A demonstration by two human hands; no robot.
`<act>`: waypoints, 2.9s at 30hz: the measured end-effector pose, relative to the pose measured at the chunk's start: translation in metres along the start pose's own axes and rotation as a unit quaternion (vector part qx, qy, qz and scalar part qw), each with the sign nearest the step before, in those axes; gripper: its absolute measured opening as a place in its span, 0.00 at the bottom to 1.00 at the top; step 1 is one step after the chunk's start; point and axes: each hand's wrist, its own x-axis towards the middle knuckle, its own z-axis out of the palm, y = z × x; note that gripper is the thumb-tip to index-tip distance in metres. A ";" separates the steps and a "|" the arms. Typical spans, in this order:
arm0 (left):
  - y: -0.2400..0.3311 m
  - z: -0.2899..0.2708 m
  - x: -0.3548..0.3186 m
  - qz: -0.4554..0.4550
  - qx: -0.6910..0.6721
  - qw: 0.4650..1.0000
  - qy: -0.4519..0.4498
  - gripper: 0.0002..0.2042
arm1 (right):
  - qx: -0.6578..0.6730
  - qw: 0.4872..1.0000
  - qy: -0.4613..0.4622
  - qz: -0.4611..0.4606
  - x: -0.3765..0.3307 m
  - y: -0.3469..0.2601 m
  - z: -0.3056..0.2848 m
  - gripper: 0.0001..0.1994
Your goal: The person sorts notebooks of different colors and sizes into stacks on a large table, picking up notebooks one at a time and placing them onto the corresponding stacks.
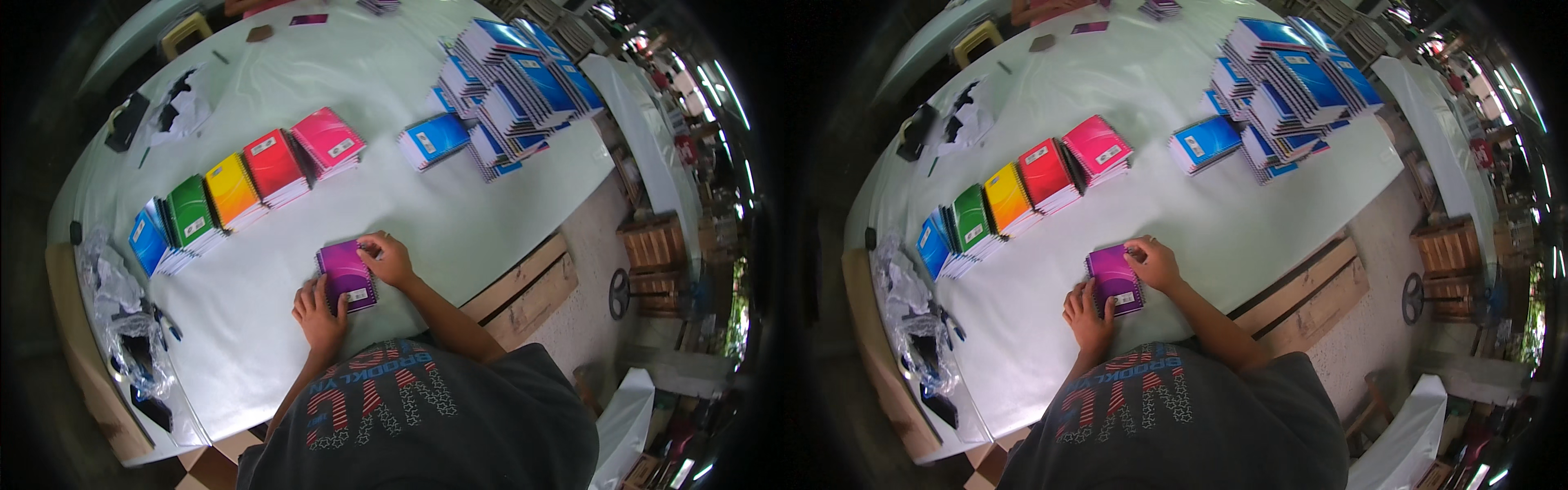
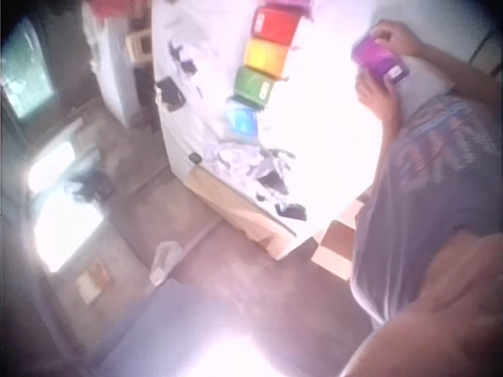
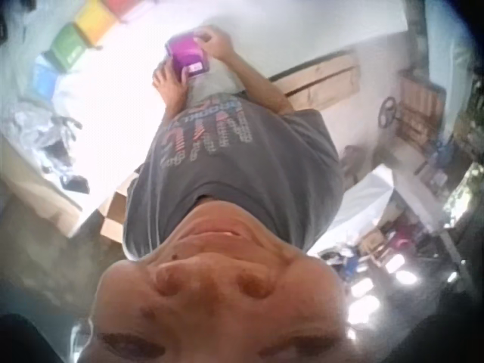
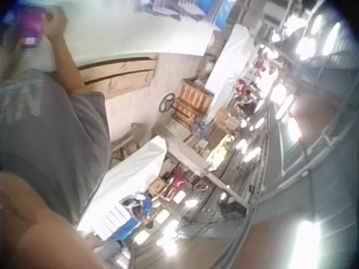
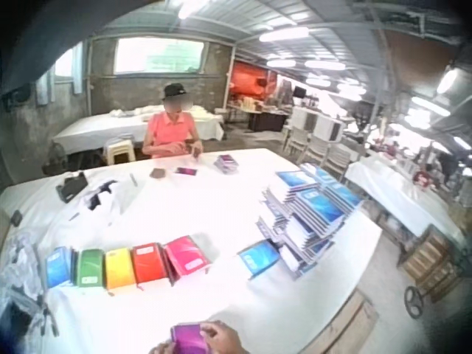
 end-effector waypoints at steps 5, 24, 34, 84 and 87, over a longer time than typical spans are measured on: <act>0.002 0.004 0.000 0.017 0.008 1.000 0.001 0.26 | 0.002 1.000 0.004 0.012 -0.002 -0.006 -0.005 0.10; 0.000 0.004 -0.002 0.010 -0.004 1.000 0.002 0.25 | -0.009 1.000 0.014 -0.005 -0.002 -0.007 -0.003 0.09; -0.002 0.002 0.000 0.000 -0.013 1.000 -0.002 0.25 | -0.147 0.974 0.158 -0.066 0.151 -0.037 -0.007 0.13; -0.020 -0.036 0.037 -0.064 -0.123 0.989 0.060 0.25 | -0.054 0.975 -0.074 0.200 -0.031 -0.044 -0.006 0.19; -0.010 -0.059 0.091 0.067 -0.121 0.984 0.112 0.23 | -0.149 0.985 0.006 0.084 -0.015 -0.050 -0.008 0.20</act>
